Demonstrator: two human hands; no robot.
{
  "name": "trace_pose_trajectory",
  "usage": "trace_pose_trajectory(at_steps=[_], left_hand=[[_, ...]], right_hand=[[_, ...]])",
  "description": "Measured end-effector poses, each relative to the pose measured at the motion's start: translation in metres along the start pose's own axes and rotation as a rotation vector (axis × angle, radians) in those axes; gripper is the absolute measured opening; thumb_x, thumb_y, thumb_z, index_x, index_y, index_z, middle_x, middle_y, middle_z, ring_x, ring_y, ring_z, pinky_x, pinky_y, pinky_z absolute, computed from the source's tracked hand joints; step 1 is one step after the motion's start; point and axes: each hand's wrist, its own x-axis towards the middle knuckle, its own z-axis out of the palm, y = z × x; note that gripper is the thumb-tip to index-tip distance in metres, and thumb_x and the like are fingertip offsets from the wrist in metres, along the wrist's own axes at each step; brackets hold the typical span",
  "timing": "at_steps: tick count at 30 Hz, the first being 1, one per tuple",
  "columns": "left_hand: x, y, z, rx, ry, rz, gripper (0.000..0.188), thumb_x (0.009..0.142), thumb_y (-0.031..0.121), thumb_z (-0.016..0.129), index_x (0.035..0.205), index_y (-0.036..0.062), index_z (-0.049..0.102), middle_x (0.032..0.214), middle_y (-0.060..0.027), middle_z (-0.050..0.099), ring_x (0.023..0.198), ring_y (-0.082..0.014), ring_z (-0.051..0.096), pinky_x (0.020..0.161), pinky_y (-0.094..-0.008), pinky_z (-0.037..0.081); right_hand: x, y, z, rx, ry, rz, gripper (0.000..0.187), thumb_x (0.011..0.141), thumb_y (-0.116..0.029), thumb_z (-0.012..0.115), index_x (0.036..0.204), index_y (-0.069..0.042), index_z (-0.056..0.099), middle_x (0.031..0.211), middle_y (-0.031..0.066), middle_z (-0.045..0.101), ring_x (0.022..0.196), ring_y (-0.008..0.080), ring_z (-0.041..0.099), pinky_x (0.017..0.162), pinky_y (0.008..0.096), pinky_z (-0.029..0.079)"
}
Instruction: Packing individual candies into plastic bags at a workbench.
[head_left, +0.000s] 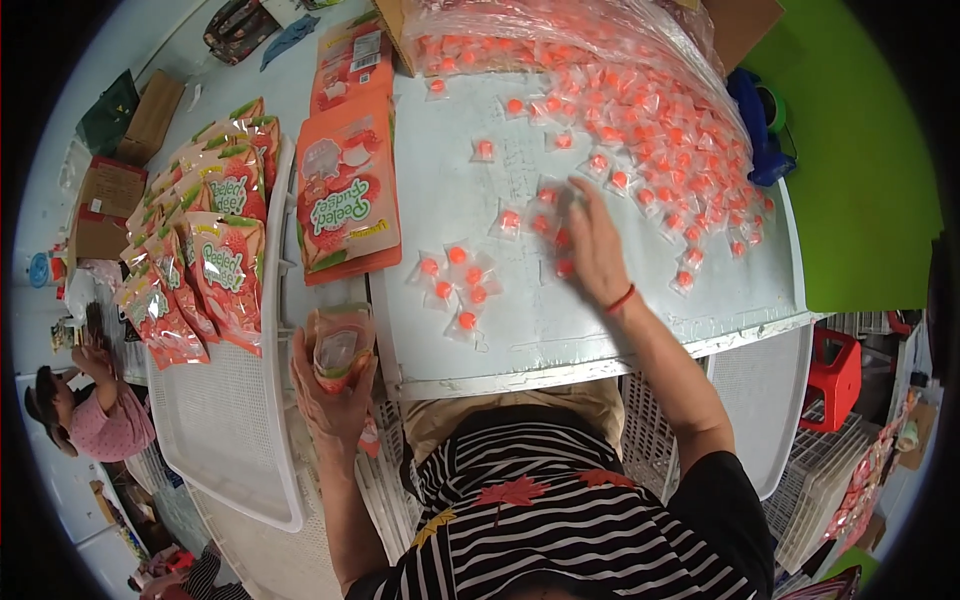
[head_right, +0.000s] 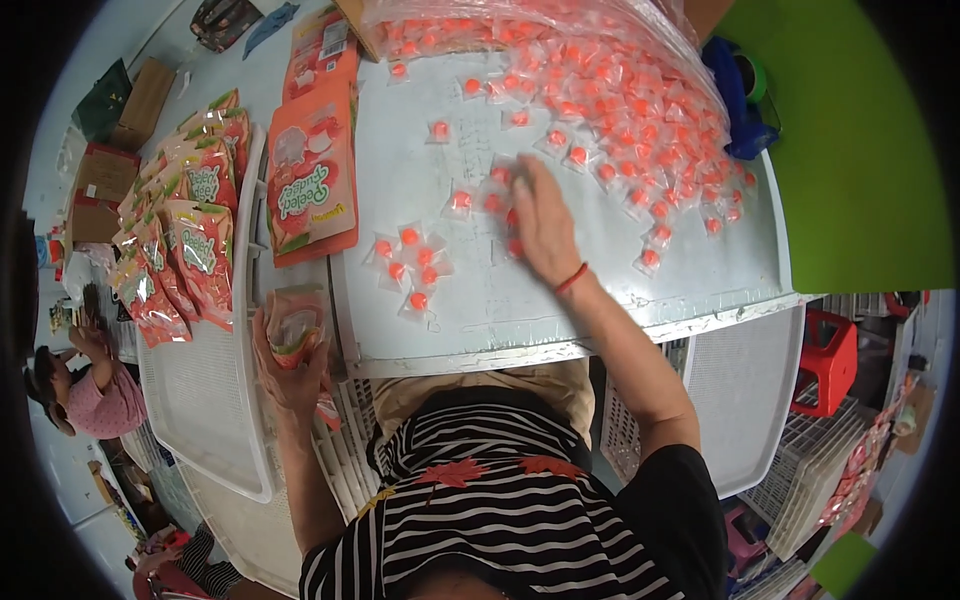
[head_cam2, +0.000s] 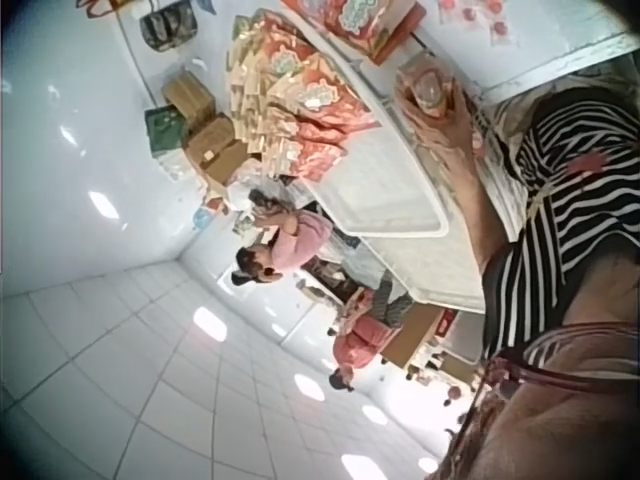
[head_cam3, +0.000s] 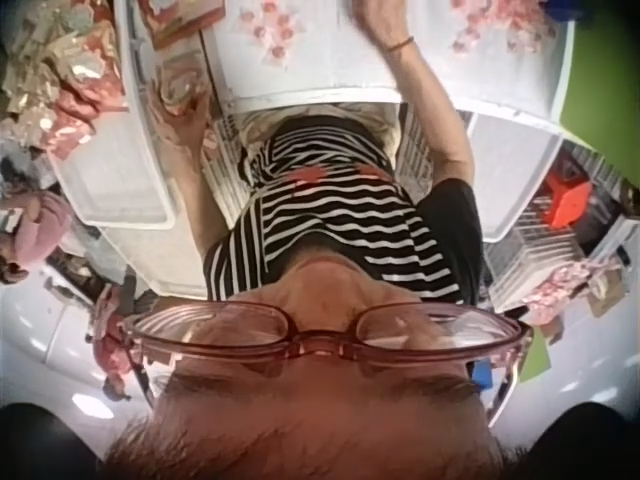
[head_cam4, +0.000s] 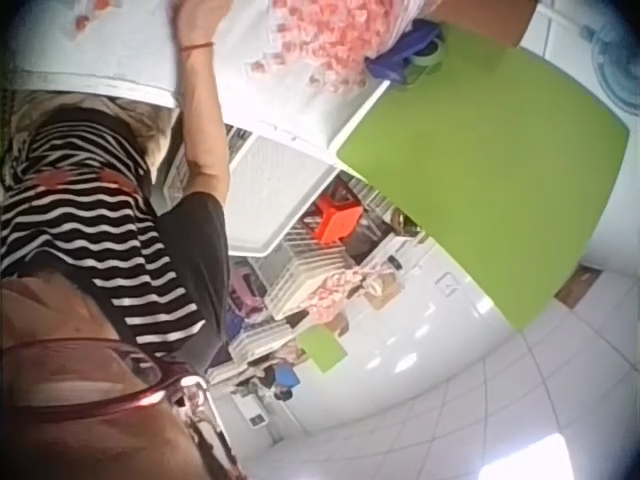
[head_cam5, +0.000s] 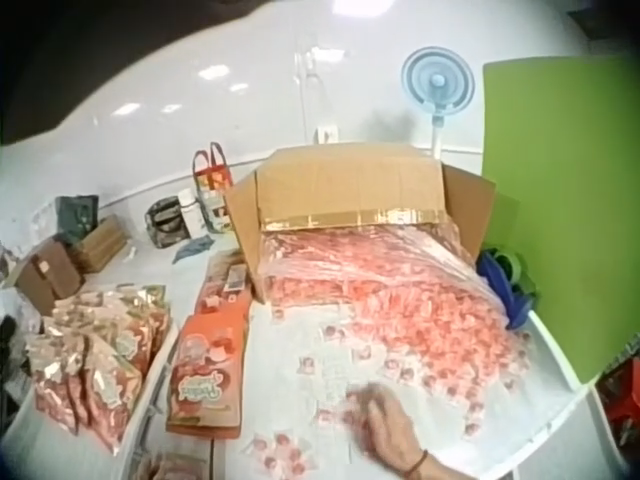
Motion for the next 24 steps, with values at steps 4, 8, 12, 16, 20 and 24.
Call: trace_pose_trajectory(at_steps=[4, 8, 12, 16, 20, 24], left_hand=[[0.001, 0.002, -0.005, -0.021, -0.033, -0.065, 0.087, 0.066, 0.015, 0.081, 0.139, 0.0011, 0.035, 0.127, -0.0233, 0.051, 0.116, -0.0385, 0.052, 0.095, -0.0429, 0.043], [0.004, 0.006, -0.005, 0.004, -0.004, -0.015, 0.088, 0.066, 0.015, 0.081, 0.139, 0.0007, 0.035, 0.129, -0.0235, 0.05, 0.117, -0.0387, 0.051, 0.096, -0.0433, 0.042], [-0.001, 0.004, -0.005, 0.029, -0.016, -0.034, 0.087, 0.066, 0.016, 0.081, 0.139, 0.0004, 0.035, 0.13, -0.0238, 0.05, 0.118, -0.039, 0.051, 0.097, -0.0432, 0.042], [-0.002, -0.004, -0.006, 0.051, 0.025, 0.028, 0.09, 0.065, 0.018, 0.084, 0.138, 0.0019, 0.034, 0.12, -0.0207, 0.052, 0.109, -0.037, 0.053, 0.091, -0.0431, 0.044], [0.003, -0.003, -0.004, 0.017, 0.0, 0.01, 0.089, 0.066, 0.018, 0.083, 0.139, 0.0011, 0.033, 0.123, -0.0214, 0.052, 0.111, -0.0373, 0.053, 0.092, -0.043, 0.044], [0.007, -0.005, -0.007, 0.005, 0.026, 0.021, 0.09, 0.067, 0.018, 0.083, 0.139, 0.0004, 0.033, 0.124, -0.0221, 0.051, 0.112, -0.038, 0.052, 0.093, -0.043, 0.043]], right_hand=[[0.077, -0.006, -0.007, 0.111, -0.141, 0.029, 0.032, 0.098, -0.021, 0.04, 0.124, -0.004, 0.05, 0.12, 0.0152, 0.059, 0.109, 0.0307, 0.057, 0.092, 0.0363, 0.045], [0.121, 0.01, 0.027, -0.165, -0.25, -0.214, 0.027, 0.097, -0.018, 0.043, 0.12, -0.007, 0.053, 0.115, 0.0126, 0.061, 0.097, 0.0314, 0.063, 0.085, 0.036, 0.049], [0.123, 0.016, 0.058, -0.299, -0.414, -0.62, 0.026, 0.094, -0.019, 0.048, 0.112, -0.005, 0.059, 0.115, 0.0157, 0.06, 0.105, 0.0322, 0.057, 0.092, 0.039, 0.044], [0.108, 0.003, 0.032, -0.161, -0.574, -0.334, 0.034, 0.098, -0.027, 0.041, 0.109, -0.003, 0.062, 0.113, 0.0111, 0.062, 0.107, 0.0282, 0.057, 0.095, 0.0396, 0.042], [0.09, 0.009, -0.019, 0.535, -0.415, 0.167, 0.044, 0.101, -0.035, 0.037, 0.124, 0.0, 0.053, 0.121, 0.0129, 0.059, 0.112, 0.0209, 0.057, 0.098, 0.0347, 0.042], [0.05, 0.019, -0.059, 0.914, -0.069, 0.325, 0.044, 0.101, -0.034, 0.039, 0.127, 0.0, 0.049, 0.119, 0.0139, 0.059, 0.112, 0.0222, 0.057, 0.099, 0.034, 0.041]])
